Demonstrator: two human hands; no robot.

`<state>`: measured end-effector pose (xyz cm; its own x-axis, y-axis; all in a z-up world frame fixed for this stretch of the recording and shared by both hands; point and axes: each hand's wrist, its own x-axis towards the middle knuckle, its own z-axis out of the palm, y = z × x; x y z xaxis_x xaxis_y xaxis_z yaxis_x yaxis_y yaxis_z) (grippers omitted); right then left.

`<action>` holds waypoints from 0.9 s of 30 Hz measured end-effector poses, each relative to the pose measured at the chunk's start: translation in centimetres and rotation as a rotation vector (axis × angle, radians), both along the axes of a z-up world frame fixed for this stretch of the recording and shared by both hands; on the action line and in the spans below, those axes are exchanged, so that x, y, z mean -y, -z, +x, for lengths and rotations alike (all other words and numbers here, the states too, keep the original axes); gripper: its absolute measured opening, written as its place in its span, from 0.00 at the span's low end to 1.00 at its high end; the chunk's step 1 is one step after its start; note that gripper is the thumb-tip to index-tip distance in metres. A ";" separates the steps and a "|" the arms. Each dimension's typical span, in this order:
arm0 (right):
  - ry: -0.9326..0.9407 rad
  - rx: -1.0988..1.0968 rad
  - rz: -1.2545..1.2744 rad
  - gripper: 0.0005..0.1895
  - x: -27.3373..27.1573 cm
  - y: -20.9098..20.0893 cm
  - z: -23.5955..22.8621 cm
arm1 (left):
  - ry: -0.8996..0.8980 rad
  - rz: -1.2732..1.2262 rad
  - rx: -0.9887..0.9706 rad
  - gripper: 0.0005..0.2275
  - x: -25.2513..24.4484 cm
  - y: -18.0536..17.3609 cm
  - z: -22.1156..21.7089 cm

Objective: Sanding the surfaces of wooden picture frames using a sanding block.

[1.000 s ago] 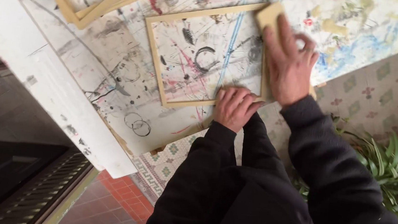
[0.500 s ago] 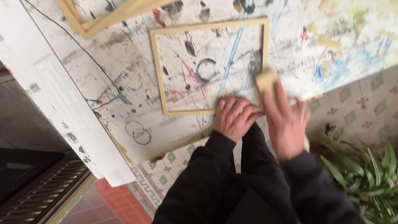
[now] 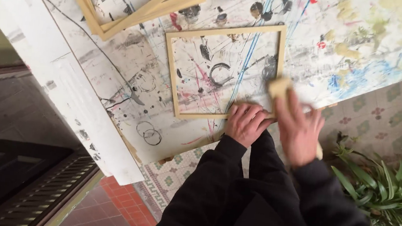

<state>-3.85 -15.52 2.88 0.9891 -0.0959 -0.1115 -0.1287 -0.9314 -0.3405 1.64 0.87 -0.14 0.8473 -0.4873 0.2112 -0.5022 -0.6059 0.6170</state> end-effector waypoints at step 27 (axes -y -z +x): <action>0.040 0.074 0.081 0.22 2.1 1.0 9.6 | 0.008 -0.024 0.002 0.11 0.4 -0.2 -0.2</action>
